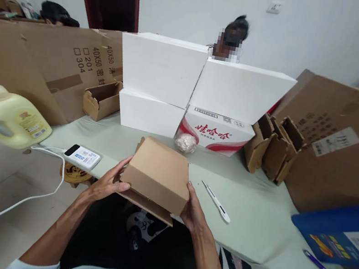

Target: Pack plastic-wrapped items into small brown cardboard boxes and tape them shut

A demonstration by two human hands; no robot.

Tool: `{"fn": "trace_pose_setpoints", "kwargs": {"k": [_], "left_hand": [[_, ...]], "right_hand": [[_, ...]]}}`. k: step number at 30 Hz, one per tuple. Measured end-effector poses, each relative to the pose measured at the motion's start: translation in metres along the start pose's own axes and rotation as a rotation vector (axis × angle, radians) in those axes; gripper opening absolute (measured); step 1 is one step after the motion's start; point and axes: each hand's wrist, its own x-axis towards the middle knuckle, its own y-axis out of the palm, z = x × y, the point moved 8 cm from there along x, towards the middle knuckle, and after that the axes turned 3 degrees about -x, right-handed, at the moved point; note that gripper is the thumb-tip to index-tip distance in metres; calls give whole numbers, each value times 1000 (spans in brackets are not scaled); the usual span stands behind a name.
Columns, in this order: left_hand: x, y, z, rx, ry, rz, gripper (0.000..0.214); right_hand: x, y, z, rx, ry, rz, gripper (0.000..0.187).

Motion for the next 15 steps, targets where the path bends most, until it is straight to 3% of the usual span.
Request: {"fn": "trace_pose_setpoints", "kwargs": {"k": [4,9,15], "left_hand": [[-8,0,-21,277,33,-25,93],[-17,4,-43,538,125,26,104],[-19,10,-75,708,281,64,59]], "right_hand": [[-9,4,-2,-20,65,48,66],[-22,7,-3,-133,69,117,67],[-39,1,5,-392,9,145,72]]}}
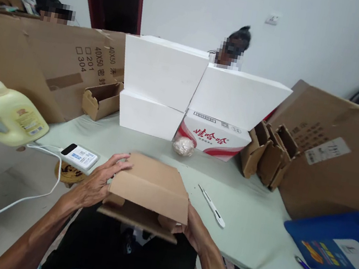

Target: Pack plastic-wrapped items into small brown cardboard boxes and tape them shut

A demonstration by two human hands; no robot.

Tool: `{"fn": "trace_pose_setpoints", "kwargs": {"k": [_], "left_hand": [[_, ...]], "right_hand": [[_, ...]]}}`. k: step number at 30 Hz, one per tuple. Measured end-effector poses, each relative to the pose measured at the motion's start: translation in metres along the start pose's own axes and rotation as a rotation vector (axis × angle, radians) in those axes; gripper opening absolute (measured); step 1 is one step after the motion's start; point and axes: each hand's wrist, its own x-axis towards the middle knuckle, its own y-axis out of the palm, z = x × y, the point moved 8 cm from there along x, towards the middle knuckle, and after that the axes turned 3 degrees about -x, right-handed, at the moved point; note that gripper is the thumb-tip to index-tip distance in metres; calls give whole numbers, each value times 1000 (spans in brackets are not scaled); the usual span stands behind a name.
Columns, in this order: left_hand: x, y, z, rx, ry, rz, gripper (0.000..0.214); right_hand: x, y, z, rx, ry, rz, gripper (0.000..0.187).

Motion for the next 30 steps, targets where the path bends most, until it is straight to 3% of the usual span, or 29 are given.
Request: {"fn": "trace_pose_setpoints", "kwargs": {"k": [3,5,8,10,13,15,17,20,23,25,27,30], "left_hand": [[7,-6,-9,-26,46,13,45],[14,-11,-7,-35,26,-1,37],[26,-16,3,-40,-56,-36,28],[36,-16,8,-54,-80,-39,26],[49,-13,10,-79,-54,-67,25],[55,-14,8,-97,-3,-121,25],[56,-15,4,-130,71,-139,26],[50,-11,0,-222,124,3,44],[39,-11,1,-336,132,171,90],[34,-12,1,-359,134,216,115],[34,-11,4,-294,95,201,109],[40,-8,5,-181,39,136,74]], "right_hand": [[-9,-13,14,-221,-78,-67,76],[-14,-23,31,-376,-192,-194,76],[-34,-31,66,-529,-468,-516,62],[-55,-17,91,-629,-718,-636,45],[-79,26,117,-834,-1038,-501,34],[-84,46,125,-920,-1121,-377,34],[-80,50,129,-950,-1123,-344,34],[-61,39,130,-924,-1056,-355,33],[-36,23,127,-832,-949,-340,26],[-23,14,128,-793,-873,-323,25],[-15,10,133,-793,-809,-259,29],[-18,9,144,-823,-740,-131,41]]}}
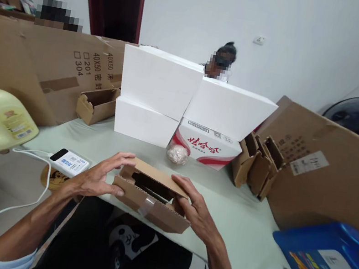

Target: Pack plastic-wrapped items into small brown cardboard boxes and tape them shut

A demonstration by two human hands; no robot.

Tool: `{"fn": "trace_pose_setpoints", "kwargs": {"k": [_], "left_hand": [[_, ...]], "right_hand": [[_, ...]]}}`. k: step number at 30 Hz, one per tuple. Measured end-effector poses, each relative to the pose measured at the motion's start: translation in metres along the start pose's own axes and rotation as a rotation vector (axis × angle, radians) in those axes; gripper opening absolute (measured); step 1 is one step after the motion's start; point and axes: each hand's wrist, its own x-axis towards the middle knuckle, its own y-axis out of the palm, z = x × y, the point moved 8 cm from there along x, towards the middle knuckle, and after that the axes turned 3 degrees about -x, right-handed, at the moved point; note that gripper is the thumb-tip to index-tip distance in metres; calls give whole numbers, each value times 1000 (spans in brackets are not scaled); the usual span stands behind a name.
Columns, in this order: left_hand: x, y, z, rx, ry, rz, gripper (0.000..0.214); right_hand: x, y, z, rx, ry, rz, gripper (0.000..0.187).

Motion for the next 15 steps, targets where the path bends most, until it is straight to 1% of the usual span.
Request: {"fn": "trace_pose_setpoints", "kwargs": {"k": [1,3,5,8,11,13,15], "left_hand": [[2,1,-1,12,-1,-16,66],[7,5,-3,11,13,-24,59],[10,7,-5,5,28,-28,56],[13,8,-8,24,40,-40,54],[16,9,-9,63,53,-45,53],[17,11,-9,77,67,-44,52],[18,12,-7,89,68,-48,49]], "right_hand": [[0,-5,5,4,-8,17,44],[-2,-16,20,-10,-41,3,47],[-6,-19,39,-77,-100,-16,49],[-11,-3,63,-264,-222,19,55],[-10,11,75,-449,-348,-5,56],[-7,16,78,-566,-411,-50,53],[-4,19,82,-663,-471,-89,42]]}}
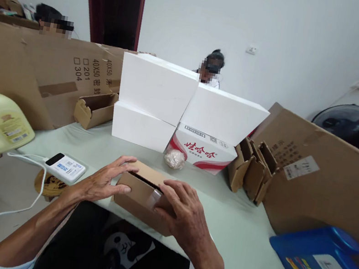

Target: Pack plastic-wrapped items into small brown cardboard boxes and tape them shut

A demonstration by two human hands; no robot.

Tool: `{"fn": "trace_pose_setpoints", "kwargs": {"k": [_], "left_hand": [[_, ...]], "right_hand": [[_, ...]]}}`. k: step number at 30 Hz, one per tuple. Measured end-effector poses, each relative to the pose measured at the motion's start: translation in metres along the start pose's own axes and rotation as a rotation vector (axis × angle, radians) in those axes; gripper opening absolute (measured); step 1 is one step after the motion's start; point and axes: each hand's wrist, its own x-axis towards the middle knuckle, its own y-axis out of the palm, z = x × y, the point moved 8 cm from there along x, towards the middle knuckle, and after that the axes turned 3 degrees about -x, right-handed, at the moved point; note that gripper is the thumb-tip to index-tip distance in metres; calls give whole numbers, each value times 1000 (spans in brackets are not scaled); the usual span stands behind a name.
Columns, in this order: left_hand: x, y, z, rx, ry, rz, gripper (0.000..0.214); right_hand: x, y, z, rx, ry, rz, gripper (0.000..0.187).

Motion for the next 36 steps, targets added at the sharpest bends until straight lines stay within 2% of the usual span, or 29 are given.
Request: {"fn": "trace_pose_setpoints", "kwargs": {"k": [3,5,10,14,15,19,22,24,26,29,32,36], "left_hand": [[0,2,3,18,-18,-21,43],[0,3,3,28,-25,-34,39],[2,5,0,56,8,-85,48],[0,13,2,150,46,-7,45],[-1,15,2,183,55,18,47],[-7,23,8,311,68,83,91],[-10,25,10,348,82,45,87],[-12,25,10,337,107,8,85],[-13,25,8,316,123,-16,84],[-17,25,2,285,118,-8,87],[-21,23,-5,267,113,-12,92],[-24,27,-4,267,130,-43,93]], "right_hand": [[5,-3,10,-74,-67,-65,23],[8,-6,16,-60,-90,-109,18],[7,-7,23,56,-94,-156,20],[4,-4,20,107,-76,-172,22],[3,-3,19,117,-67,-173,23],[-2,1,21,128,-69,-193,23],[-7,-2,23,162,-51,-232,26],[-9,-11,15,222,8,-299,25],[-9,-20,-7,263,126,-359,20],[-5,-17,-66,301,400,-378,18],[2,10,-133,390,623,-364,38],[16,61,-198,418,691,-333,55]]}}
